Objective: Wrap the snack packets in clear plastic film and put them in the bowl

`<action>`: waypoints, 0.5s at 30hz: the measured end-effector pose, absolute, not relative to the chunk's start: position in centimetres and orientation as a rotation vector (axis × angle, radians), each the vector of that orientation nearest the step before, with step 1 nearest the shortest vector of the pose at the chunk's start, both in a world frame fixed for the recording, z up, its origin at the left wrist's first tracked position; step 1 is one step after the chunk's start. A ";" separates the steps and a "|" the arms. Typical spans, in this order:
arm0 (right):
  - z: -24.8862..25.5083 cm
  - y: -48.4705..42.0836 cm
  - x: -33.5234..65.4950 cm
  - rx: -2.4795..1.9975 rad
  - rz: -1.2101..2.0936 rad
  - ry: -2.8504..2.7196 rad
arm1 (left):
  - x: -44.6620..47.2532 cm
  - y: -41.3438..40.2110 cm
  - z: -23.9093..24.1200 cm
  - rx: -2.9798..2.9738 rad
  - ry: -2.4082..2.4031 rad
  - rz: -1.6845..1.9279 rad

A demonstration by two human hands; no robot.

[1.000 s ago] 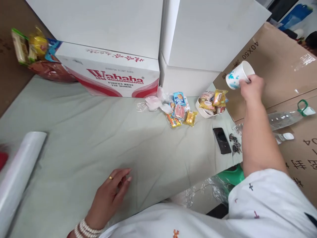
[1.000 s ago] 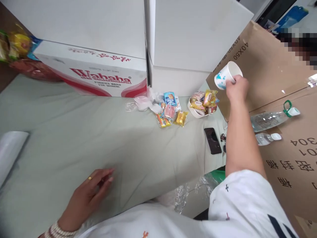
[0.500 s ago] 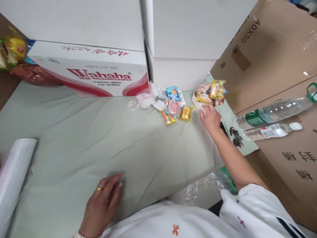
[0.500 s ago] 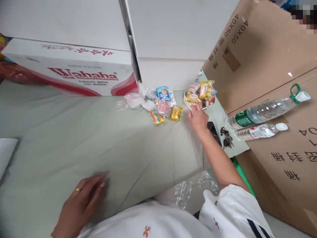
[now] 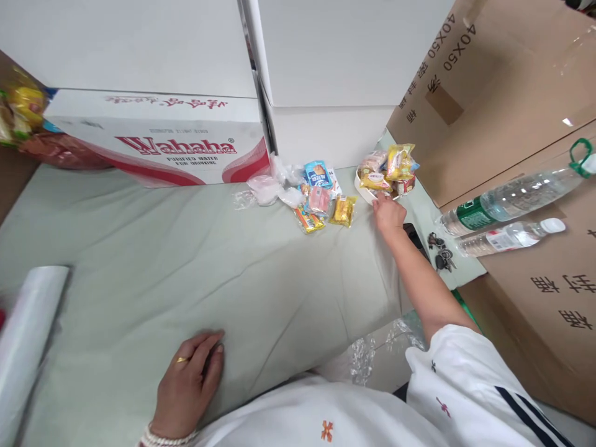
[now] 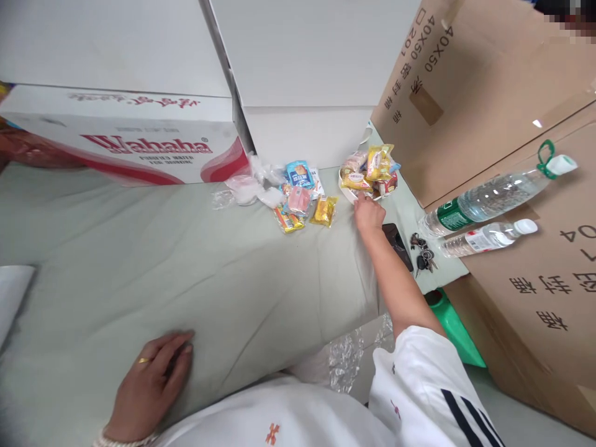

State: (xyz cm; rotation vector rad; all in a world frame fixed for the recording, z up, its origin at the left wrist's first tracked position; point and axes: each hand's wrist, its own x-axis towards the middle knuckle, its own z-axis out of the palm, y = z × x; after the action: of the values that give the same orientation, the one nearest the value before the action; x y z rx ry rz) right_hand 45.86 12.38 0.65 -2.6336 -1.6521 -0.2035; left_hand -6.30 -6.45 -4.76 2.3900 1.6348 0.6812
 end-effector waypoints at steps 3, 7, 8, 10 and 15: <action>0.1 13.2 47.7 -2.726 -0.175 -1.544 | -6.3 -6.4 -4.7 2.403 1.625 0.648; -0.2 14.7 51.5 -2.768 -0.217 -1.425 | -6.2 -6.4 -4.6 2.447 1.635 0.626; -0.1 15.3 52.4 -2.760 -0.220 -1.427 | -6.1 -6.4 -4.6 2.455 1.638 0.627; 0.0 16.7 54.1 -2.744 -0.216 -1.437 | -6.1 -6.4 -4.6 2.463 1.632 0.632; 0.3 21.8 57.0 -2.725 -0.199 -1.451 | -6.2 -6.4 -4.5 2.454 1.608 0.628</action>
State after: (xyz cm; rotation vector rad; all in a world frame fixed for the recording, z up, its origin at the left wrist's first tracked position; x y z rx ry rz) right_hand 56.98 21.79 0.25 -2.7246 -1.4507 -0.1987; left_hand -6.18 -6.38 -4.49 2.4544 1.6081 0.6282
